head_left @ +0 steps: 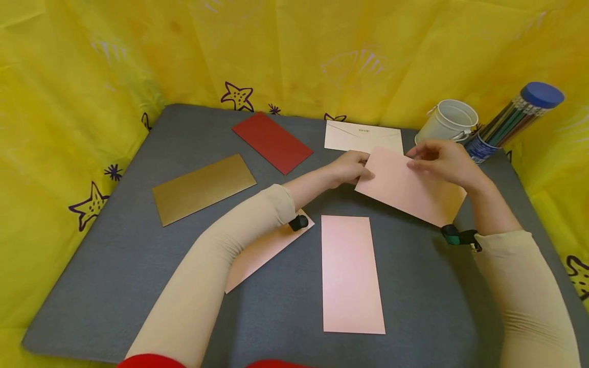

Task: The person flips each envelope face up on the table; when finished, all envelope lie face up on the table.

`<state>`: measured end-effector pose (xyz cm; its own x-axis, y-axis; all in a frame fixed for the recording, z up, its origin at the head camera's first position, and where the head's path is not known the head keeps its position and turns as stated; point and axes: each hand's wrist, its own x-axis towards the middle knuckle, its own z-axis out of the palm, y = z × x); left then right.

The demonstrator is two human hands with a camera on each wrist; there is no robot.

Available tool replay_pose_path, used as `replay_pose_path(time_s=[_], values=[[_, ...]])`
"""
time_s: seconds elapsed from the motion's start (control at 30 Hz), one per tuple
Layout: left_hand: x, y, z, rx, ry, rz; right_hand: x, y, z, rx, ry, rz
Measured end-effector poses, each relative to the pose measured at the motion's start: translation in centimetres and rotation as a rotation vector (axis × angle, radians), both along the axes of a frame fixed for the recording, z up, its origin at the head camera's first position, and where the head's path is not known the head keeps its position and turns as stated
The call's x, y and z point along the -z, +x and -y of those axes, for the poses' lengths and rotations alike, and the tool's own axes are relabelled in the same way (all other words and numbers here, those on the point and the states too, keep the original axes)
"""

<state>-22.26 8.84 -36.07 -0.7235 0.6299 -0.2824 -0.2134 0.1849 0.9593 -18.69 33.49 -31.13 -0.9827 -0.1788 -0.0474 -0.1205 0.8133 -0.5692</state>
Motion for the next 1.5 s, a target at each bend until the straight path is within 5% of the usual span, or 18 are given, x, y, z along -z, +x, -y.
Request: replay_pose_path(time_s=[0.3, 0.6, 0.87, 1.23, 1.5], values=[[-0.8, -1.3, 3.0, -0.055, -0.005, 0.011, -0.2, 0.4, -2.1, 0.049, -0.031, 0.001], [-0.2, -2.2, 6.4, -0.130, 0.004, 0.065, 0.6, 0.5, -4.2, 0.088, -0.053, 0.153], [-0.1, -2.2, 7.9, -0.183, 0.012, 0.131, 1.5, 1.2, -4.8, 0.045, -0.342, 0.270], [-0.4, -1.3, 8.6, -0.200, 0.022, 0.162, 2.0, 1.5, -4.4, 0.009, -0.431, 0.323], [-0.5, -1.2, 9.2, -0.259, 0.033, 0.125, 2.3, 1.6, -4.3, -0.049, -0.772, 0.355]])
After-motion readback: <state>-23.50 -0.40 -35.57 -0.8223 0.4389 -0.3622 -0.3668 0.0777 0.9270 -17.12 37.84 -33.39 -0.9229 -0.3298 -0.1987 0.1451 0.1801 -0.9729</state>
